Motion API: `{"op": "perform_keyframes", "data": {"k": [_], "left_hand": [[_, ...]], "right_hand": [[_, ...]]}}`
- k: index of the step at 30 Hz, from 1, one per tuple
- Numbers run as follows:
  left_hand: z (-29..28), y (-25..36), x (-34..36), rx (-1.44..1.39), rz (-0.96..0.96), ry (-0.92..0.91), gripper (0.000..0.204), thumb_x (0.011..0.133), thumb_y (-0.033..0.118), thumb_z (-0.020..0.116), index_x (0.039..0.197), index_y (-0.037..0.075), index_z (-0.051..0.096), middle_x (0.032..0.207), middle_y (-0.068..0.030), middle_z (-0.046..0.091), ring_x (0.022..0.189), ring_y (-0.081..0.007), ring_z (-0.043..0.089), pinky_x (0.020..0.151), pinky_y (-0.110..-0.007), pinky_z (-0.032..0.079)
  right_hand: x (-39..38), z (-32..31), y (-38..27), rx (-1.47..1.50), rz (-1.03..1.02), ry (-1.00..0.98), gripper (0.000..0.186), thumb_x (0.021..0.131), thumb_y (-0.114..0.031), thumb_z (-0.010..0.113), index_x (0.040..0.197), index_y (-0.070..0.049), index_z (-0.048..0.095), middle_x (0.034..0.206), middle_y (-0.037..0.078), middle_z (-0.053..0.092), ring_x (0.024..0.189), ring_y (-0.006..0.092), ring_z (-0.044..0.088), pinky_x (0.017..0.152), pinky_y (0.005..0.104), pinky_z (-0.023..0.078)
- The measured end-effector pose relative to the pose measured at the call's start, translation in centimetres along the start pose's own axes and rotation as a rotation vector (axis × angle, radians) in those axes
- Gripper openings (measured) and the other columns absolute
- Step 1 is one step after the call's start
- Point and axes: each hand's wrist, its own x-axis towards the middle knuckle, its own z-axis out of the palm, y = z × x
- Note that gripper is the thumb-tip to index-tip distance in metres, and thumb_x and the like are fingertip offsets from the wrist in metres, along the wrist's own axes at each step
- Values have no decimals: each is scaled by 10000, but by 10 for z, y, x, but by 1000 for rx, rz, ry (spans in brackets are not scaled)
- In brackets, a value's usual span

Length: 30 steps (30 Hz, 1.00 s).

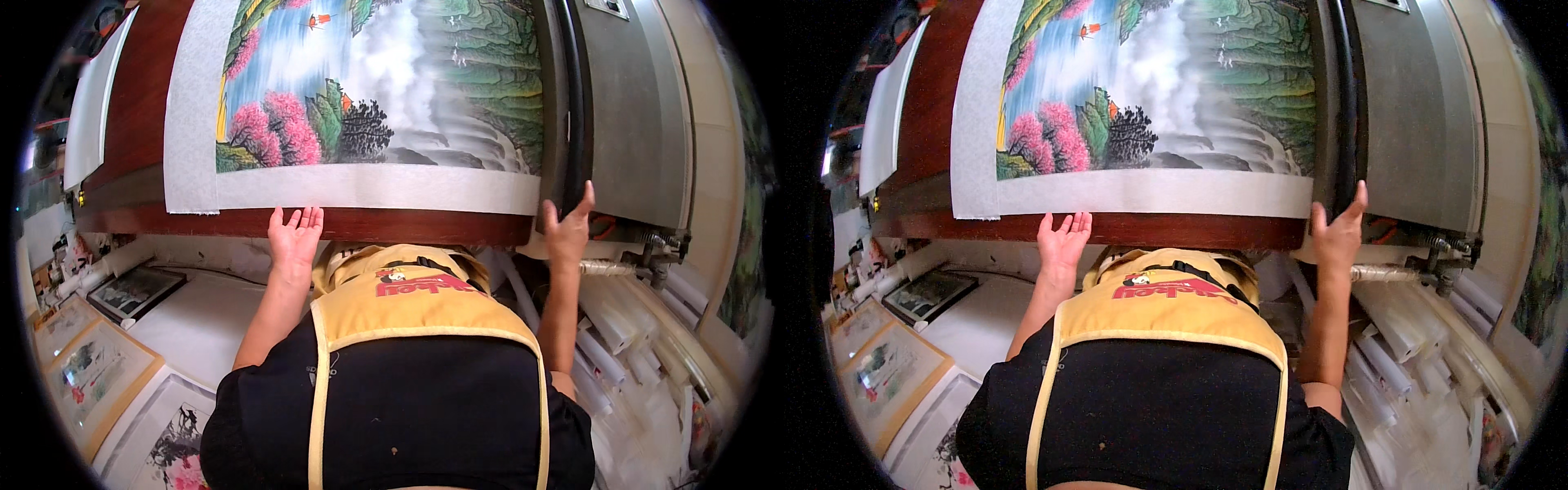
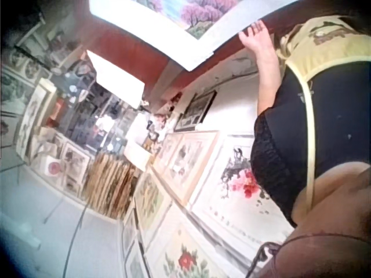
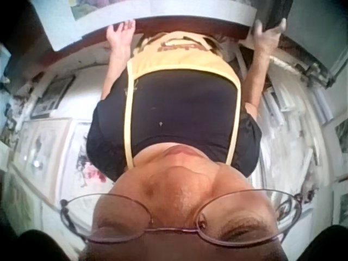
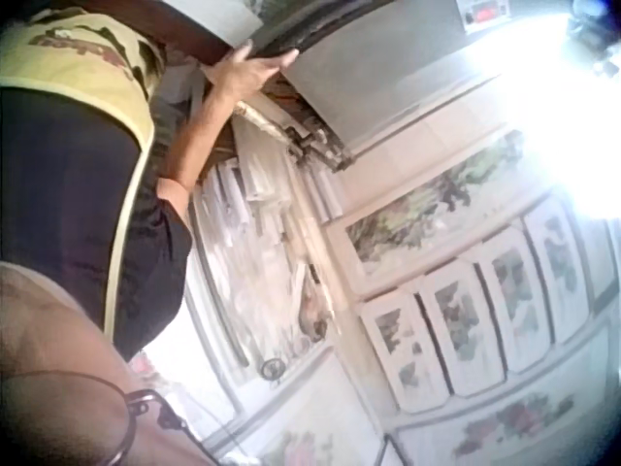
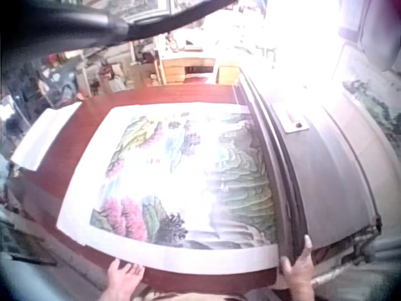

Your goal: The person aligns a large landscape painting on a wooden table and uses a handheld tool to smooth a white backing sheet onto it. They then place the artwork into a large laminating or pressing machine, close the lid, and later remove the finished piece to inspect it.

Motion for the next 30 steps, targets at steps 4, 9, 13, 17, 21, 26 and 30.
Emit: {"op": "perform_keyframes", "data": {"k": [4, 9, 13, 17, 21, 26, 30], "left_hand": [[2, 13, 15, -9, -104, 0, 586, 961, 381, 640, 1303, -22, 386, 1162, -137, 446, 1030, -262, 517, 947, -402, 499], [-3, 0, 11, 327, -59, -89, 458, 984, 420, 575, 1185, 11, 526, 1113, -105, 530, 1000, -238, 527, 919, -384, 481], [-6, -25, 13, 586, 37, -131, 556, 1027, 518, 471, 1258, 15, 525, 1236, -140, 584, 1065, -268, 588, 959, -414, 466], [-18, -30, 26, 681, 129, -128, 571, 1019, 563, 472, 1260, 48, 529, 1181, -123, 617, 1019, -243, 609, 922, -393, 474], [-22, -31, 31, 717, 173, -93, 566, 1011, 591, 472, 1217, 69, 548, 1089, -88, 646, 970, -211, 617, 853, -353, 468], [-15, -44, 41, 723, 288, 82, 484, 999, 584, 501, 1127, 131, 612, 946, -23, 664, 795, -147, 604, 698, -305, 464], [-12, -53, 43, 709, 403, 211, 493, 987, 605, 513, 1072, 135, 635, 871, 3, 653, 741, -120, 586, 654, -272, 444]], "right_hand": [[6, -27, -7, 14, 172, 0, 771, 923, -552, 675, 1431, -86, 327, 1217, 291, 620, 1097, 469, 631, 910, 490, 493], [18, -129, -44, -373, 165, 309, 848, 909, -713, 562, 1476, -133, 317, 1198, 225, 628, 1067, 423, 671, 855, 508, 537], [40, -200, -21, -885, -25, 596, 784, 940, -675, 546, 1479, -149, 327, 1113, 159, 716, 923, 315, 745, 655, 389, 601], [63, -251, 17, -1114, -58, 648, 760, 937, -663, 565, 1474, -166, 358, 1152, 108, 717, 904, 300, 743, 649, 390, 591], [99, -337, 109, -1461, -37, 627, 726, 958, -632, 559, 1476, -148, 400, 1156, 39, 729, 887, 209, 750, 608, 312, 587], [160, -443, 285, -1565, -133, 563, 578, 1029, -575, 441, 1445, -177, 489, 1316, 88, 656, 1087, 288, 679, 812, 410, 568], [205, -422, 356, -1334, 303, 543, 573, 1046, -538, 409, 1452, -140, 481, 1399, 113, 593, 1202, 348, 608, 925, 495, 519]]}}
